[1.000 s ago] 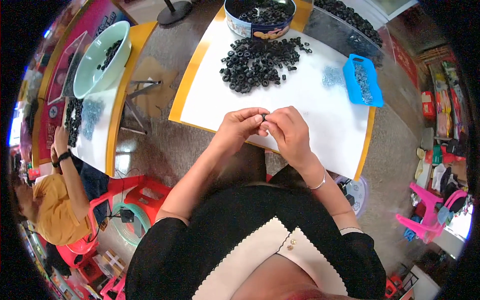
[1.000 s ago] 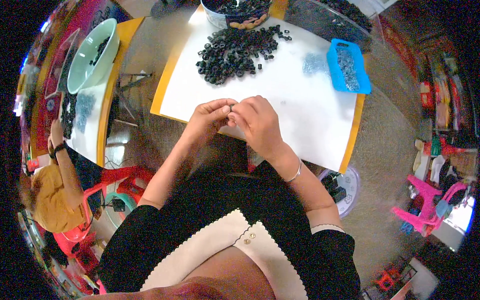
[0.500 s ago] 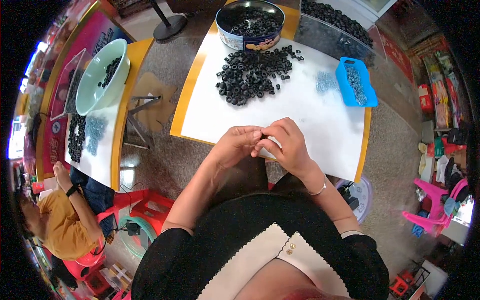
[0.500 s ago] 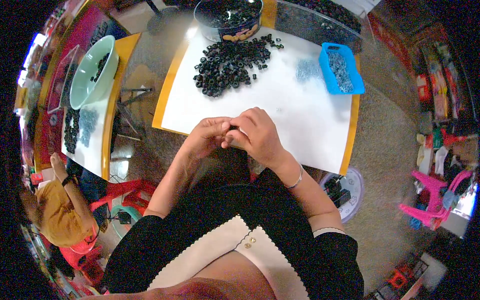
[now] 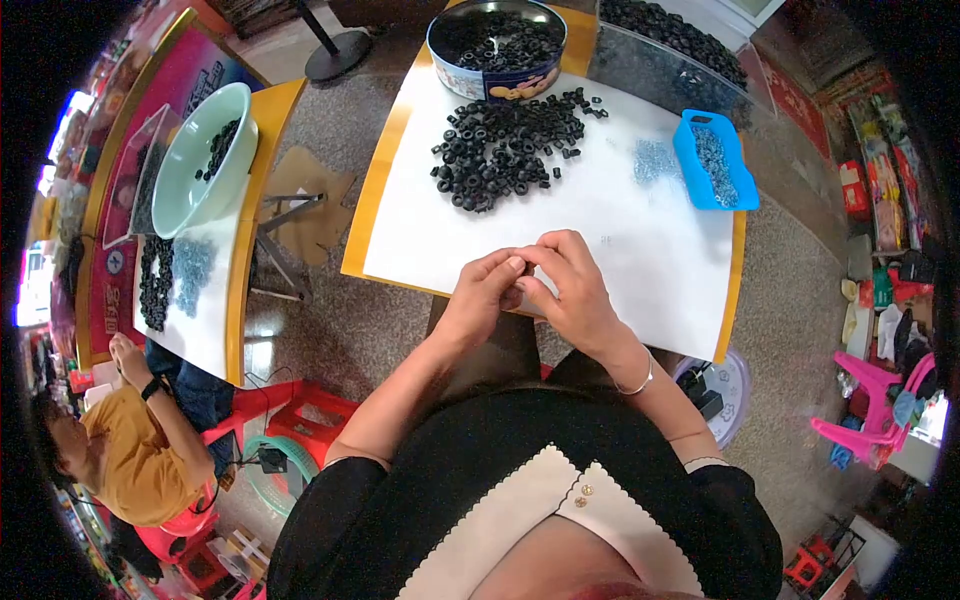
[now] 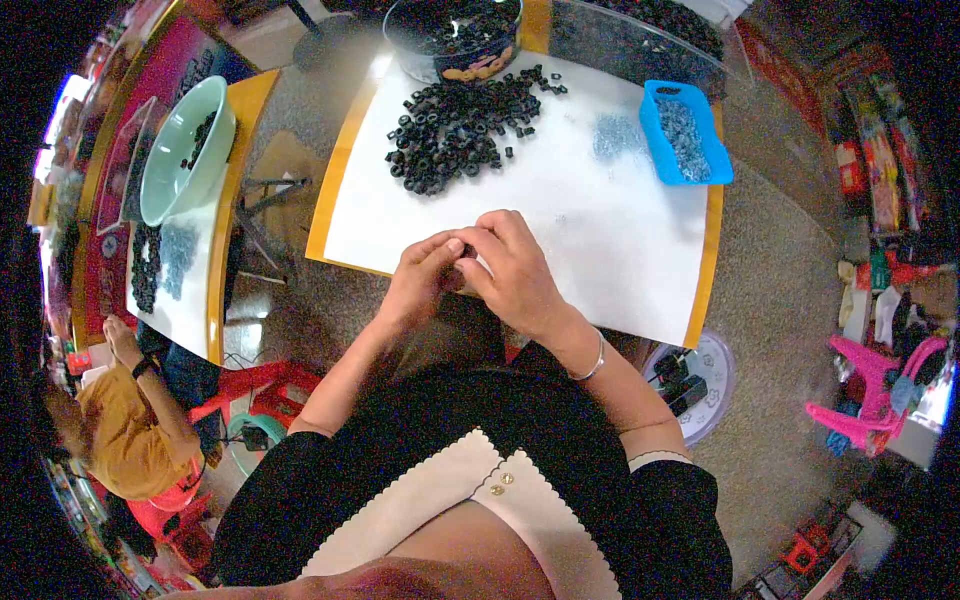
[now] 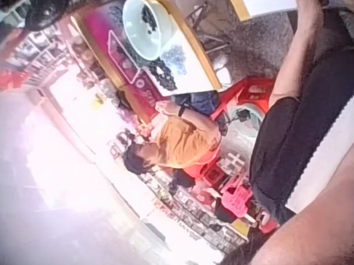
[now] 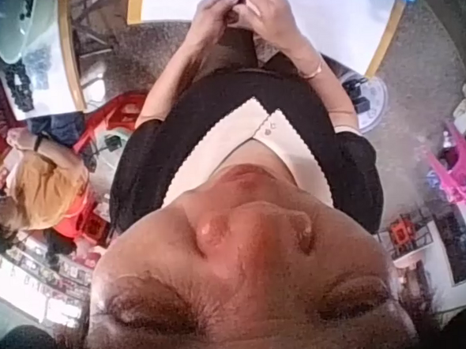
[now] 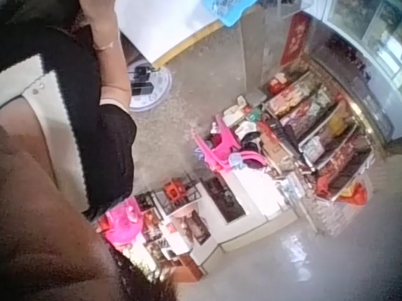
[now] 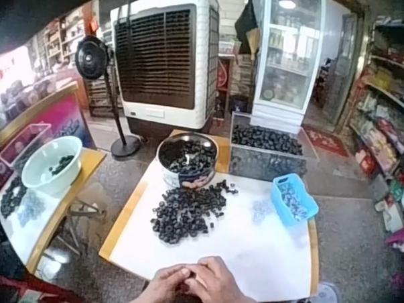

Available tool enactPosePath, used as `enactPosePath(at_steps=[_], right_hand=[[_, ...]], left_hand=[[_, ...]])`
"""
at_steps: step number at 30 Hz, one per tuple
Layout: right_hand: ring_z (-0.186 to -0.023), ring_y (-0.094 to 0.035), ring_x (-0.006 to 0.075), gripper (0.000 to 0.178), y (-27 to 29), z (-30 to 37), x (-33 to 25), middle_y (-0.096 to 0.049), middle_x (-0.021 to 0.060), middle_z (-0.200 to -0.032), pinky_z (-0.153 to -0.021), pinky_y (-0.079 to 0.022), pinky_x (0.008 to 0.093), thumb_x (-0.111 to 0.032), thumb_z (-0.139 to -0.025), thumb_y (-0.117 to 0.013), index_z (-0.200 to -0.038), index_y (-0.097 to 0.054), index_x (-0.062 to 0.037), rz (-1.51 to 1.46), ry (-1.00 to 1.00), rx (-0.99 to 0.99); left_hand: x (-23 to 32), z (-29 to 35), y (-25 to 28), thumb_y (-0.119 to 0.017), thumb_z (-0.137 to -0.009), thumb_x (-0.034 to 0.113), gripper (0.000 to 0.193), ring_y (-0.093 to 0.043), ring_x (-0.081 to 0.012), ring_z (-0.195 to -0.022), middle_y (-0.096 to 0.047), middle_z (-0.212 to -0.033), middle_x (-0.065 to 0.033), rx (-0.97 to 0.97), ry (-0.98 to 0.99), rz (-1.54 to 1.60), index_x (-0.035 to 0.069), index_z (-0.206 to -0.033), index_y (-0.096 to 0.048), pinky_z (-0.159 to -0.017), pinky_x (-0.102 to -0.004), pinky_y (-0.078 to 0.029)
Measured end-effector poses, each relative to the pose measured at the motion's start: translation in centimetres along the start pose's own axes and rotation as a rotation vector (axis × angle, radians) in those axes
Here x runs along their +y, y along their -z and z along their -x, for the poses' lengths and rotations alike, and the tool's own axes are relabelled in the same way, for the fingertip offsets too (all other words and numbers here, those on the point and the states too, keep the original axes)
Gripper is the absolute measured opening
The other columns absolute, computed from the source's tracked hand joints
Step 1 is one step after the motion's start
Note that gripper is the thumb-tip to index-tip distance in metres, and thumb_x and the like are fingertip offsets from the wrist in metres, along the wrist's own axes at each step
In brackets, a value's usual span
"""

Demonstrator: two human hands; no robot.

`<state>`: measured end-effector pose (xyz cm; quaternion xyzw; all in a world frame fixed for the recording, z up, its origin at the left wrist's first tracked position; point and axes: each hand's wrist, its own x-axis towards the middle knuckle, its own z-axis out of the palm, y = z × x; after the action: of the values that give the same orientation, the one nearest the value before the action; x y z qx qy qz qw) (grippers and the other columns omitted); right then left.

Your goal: The person assembles small components by picking up black rubber rings and inserting small metal pins into them by hand.

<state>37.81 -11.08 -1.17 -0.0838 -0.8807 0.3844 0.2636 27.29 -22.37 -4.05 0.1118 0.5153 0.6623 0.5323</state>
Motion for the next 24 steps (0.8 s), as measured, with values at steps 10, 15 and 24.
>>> enactPosePath(at_steps=[10, 15, 24], right_hand=[[-0.084, -0.051, 0.0293, 0.021, 1.1, -0.5, 0.7, -0.051, 0.0119, -0.089, -0.073, -0.044, 0.0375, -0.002, -0.074, -0.061, -0.095, -0.06, -0.0038, -0.025, 0.035, 0.062], [-0.084, -0.052, 0.0288, 0.02, 0.9, -0.5, 0.4, -0.052, 0.0114, -0.09, -0.072, -0.044, 0.0367, -0.004, -0.073, -0.062, -0.093, -0.06, -0.0043, 0.021, 0.072, 0.041], [-0.076, -0.057, 0.0168, 0.015, 7.6, -6.0, 5.4, -0.059, 0.0075, -0.089, -0.069, -0.046, 0.027, -0.008, -0.081, -0.062, -0.096, -0.062, -0.0042, 0.134, -0.152, 0.243]], left_hand=[[0.8, -0.1, 0.0, -0.051, -0.094, 0.016, 0.025, -0.049, -0.0068, -0.071, -0.056, -0.084, -0.0003, -0.15, -0.014, 0.172, -0.001, -0.111, -0.056, -0.064, -0.0203, -0.041], [1.0, 0.1, 0.3, -0.058, -0.089, 0.014, 0.023, -0.053, -0.0086, -0.067, -0.058, -0.084, -0.0026, -0.043, 0.041, 0.163, 0.0, -0.108, -0.058, -0.061, -0.0205, -0.045], [0.5, 0.5, 0.3, -0.056, -0.09, 0.014, 0.028, -0.054, -0.01, -0.072, -0.062, -0.096, -0.0086, -0.076, 0.002, 0.203, -0.002, -0.113, -0.056, -0.064, -0.0216, -0.047]])
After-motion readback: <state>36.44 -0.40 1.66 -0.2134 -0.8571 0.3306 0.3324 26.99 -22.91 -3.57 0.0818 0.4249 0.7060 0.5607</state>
